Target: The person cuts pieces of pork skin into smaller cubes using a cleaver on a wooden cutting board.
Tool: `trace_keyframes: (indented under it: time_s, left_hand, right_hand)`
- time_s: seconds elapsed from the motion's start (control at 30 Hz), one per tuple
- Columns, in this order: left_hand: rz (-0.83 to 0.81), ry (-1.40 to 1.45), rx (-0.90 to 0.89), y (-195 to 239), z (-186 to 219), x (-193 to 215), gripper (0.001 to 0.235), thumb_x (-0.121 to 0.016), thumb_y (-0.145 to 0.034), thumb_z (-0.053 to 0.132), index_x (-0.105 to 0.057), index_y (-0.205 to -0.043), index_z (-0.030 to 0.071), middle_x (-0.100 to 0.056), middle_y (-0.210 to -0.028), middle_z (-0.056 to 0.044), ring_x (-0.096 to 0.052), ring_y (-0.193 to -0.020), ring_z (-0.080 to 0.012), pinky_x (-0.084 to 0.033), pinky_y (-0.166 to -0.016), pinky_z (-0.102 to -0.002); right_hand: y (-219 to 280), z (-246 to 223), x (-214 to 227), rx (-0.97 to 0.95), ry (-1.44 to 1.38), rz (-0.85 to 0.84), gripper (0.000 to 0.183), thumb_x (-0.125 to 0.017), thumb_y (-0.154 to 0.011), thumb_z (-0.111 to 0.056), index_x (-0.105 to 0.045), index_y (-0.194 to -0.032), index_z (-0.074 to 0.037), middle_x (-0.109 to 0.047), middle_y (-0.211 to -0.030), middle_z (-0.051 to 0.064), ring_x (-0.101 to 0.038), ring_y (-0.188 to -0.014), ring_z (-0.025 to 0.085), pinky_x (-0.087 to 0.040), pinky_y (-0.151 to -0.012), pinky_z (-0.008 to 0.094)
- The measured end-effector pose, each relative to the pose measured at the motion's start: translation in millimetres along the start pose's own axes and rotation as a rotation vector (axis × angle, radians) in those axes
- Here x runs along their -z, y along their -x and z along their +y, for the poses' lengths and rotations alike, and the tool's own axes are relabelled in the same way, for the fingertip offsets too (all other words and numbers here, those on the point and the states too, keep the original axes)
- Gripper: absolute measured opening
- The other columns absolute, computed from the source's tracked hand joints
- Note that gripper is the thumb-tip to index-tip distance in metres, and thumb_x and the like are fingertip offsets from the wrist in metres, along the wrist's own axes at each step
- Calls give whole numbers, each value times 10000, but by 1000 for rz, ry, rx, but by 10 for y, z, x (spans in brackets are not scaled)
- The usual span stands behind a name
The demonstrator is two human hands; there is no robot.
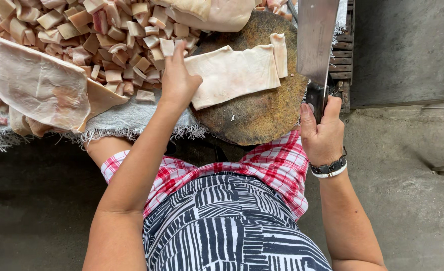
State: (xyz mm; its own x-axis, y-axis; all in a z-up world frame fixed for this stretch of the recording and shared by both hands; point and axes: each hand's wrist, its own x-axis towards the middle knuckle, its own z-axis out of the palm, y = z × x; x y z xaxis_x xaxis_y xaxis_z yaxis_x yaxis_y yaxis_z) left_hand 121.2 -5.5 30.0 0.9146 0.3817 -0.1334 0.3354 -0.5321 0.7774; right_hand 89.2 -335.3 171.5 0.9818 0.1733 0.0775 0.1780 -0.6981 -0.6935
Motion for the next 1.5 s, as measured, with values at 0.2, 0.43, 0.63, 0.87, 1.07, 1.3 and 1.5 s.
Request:
trace_keyframes:
  time_s: [0.2, 0.43, 0.63, 0.87, 1.07, 1.3, 1.5]
  left_hand:
    - [83, -584, -284, 149, 420, -418, 758, -598, -911, 25, -358, -1618, 155, -270, -1608, -176, -163, -1545, -342, -67, -1250, -641]
    - [103, -480, -350, 120, 223, -1093, 655, -497, -968, 114, -336, -1598, 33, -190, -1665, -205, -52, -1552, -361, 18, -1229, -594]
    - [98, -537, -315, 298, -69, -1116, 544, -517, -1095, 276, -410, -1576, 44, -280, -1696, -187, -162, -1594, -371, -62, -1281, -591]
    - [20, -400, -303, 42, 361, -719, 809, -718, -872, 291, -363, -1552, 35, -353, -1558, -228, -200, -1460, -481, -125, -1128, -725]
    - [-488, -577, -64, -290, 876, -332, 991, -932, -665, 403, -444, -1477, 111, -458, -1495, -132, -364, -1439, -392, -201, -1096, -811]
    - [-589, -582, -287, -493, 977, -372, 355, -893, -652, 253, -770, -946, 95, -730, -941, -118, -710, -929, -329, -511, -925, -536]
    - [-129, -384, -741, -14, 578, -753, 32, -792, -771, 134, -783, -790, 110, -734, -811, -148, -730, -771, -335, -584, -720, -455]
  right_hand:
    - [-73, -94, 35, 95, -43, 52, 316, -620, -1146, -268, -420, -1180, -26, -638, -799, 54, -655, -617, 144, -518, -533, 278]
    - [-30, 361, -161, 105, -26, 70, 283, -569, -1124, -253, -400, -1154, -27, -658, -776, 122, -685, -606, 253, -518, -505, 355]
    - [121, 887, -521, -8, 489, -342, 389, -632, -1023, -317, -451, -1160, -2, -659, -767, 293, -632, -713, 513, -513, -651, 583]
    - [99, 785, -369, -501, -152, -375, 333, -604, -958, -290, -502, -1107, -10, -611, -695, 192, -634, -633, 494, -535, -559, 565]
    - [182, 795, -258, -108, 433, -338, 357, -612, -1029, -325, -451, -1126, -21, -584, -887, 223, -663, -726, 460, -542, -624, 533]
    - [151, 684, -508, -331, 417, -445, 394, -512, -1021, -338, -376, -1216, -24, -687, -835, 304, -690, -732, 480, -556, -640, 554]
    - [-274, 630, -635, -257, 588, -460, 369, -495, -1030, -361, -388, -1191, -46, -703, -865, 274, -705, -752, 463, -553, -633, 566]
